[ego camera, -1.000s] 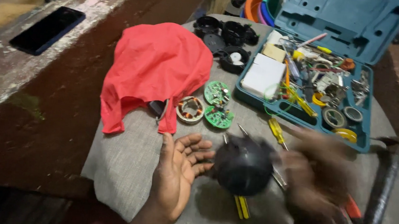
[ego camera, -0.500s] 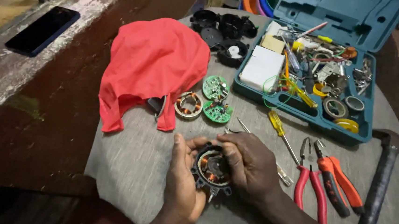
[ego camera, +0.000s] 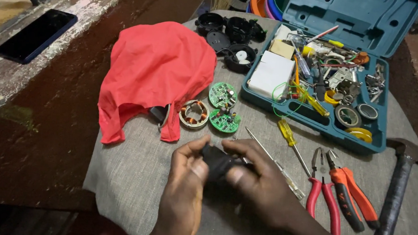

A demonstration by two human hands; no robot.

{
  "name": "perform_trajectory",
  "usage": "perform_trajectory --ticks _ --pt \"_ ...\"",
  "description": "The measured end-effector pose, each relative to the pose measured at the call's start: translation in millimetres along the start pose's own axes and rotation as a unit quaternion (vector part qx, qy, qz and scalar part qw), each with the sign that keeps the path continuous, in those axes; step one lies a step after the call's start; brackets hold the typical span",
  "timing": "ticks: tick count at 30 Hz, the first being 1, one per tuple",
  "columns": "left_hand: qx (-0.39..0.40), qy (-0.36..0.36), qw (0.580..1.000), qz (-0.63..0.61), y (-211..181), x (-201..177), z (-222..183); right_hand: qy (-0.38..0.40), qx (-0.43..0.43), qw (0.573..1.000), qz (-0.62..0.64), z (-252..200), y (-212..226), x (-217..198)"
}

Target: The person disassembles a small black circular electronic component using a screwdriver, then uses pliers to adjust internal parts. The person removes the cover, manipulates the internal mechanism, and reassembles the component.

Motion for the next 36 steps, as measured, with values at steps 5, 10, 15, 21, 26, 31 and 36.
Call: perform_trajectory --ticks 5,10,15,21,26,31,36 --pt "0.301 0.158 0.825 0.452 -32 20 -25 -0.107 0.222 0.886 0.392 10 -19 -3" --pt "0.407 0.174 0.728 0.523 -38 16 -15 -0.073 0.211 0.887 0.403 12 -14 -6" --pt "0.336 0.223 0.721 0.564 -35 19 -6 -0.019 0.232 0.915 0.329 9 -28 2" --pt "0.186 0.133 0.83 0.509 -40 10 9 0.24 0.134 0.936 0.22 3 -1 -1" --pt "-0.043 0.148 0.987 -0.047 -11 -42 41 0.111 0.135 0.955 0.241 6 -10 -11" --pt "-0.096 0.156 0.971 -0.154 -26 -37 45 -0.033 0.199 0.979 -0.018 5 5 -29" --pt "-0.122 0.143 0.965 -0.182 -15 -47 52 -0.101 -0.019 0.98 -0.172 10 5 -46"
Point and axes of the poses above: each hand's wrist, its own z-axis towards the middle knuckle, its own x-axis out of the palm, y = z × x, the point moved 4 cm from there along z, towards the middle knuckle, and after that the axes turned 4 degrees about -y, right-handed, at the moved point
